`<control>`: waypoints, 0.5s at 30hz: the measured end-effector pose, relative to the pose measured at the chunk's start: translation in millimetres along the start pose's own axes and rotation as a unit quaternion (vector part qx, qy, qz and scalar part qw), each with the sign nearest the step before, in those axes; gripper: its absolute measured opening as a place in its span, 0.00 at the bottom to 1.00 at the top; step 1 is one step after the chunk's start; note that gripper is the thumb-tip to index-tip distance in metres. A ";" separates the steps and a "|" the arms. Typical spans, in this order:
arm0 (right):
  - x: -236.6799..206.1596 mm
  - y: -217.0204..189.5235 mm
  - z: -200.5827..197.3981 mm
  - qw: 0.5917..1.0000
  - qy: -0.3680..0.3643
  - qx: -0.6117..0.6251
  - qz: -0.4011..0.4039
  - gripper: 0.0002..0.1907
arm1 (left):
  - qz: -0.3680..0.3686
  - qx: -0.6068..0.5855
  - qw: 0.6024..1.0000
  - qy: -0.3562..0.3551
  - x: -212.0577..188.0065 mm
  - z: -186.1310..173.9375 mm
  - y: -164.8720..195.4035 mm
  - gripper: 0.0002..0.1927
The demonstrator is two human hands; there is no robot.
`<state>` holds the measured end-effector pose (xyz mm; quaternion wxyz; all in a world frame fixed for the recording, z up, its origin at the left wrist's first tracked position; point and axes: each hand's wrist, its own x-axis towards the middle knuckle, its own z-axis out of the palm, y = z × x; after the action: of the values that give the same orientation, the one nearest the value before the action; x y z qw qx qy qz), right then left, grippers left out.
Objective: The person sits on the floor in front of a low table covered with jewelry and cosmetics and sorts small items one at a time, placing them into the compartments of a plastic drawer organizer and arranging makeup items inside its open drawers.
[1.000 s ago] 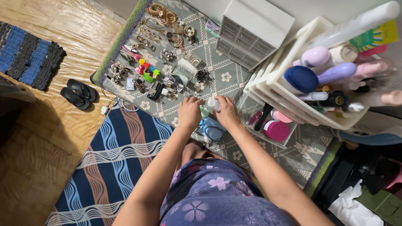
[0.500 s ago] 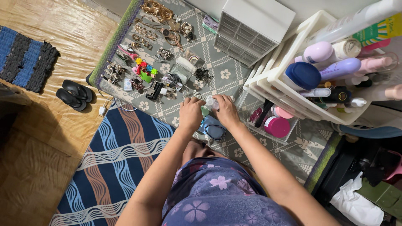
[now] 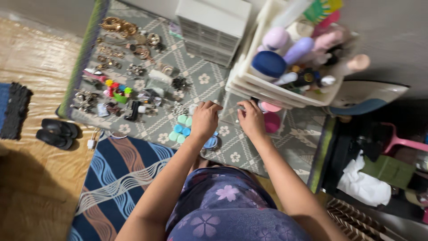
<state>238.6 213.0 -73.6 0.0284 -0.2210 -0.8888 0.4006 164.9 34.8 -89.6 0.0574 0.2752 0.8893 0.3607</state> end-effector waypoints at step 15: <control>19.7 52.2 3.1 0.994 0.015 -0.102 0.039 0.21 | 0.042 0.007 0.999 0.003 -7.8 35.1 28.6 0.10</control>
<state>239.5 249.4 -116.0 0.0034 -0.2629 -0.9153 0.3052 194.8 68.9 -96.8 0.0379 0.3119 0.8795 0.3573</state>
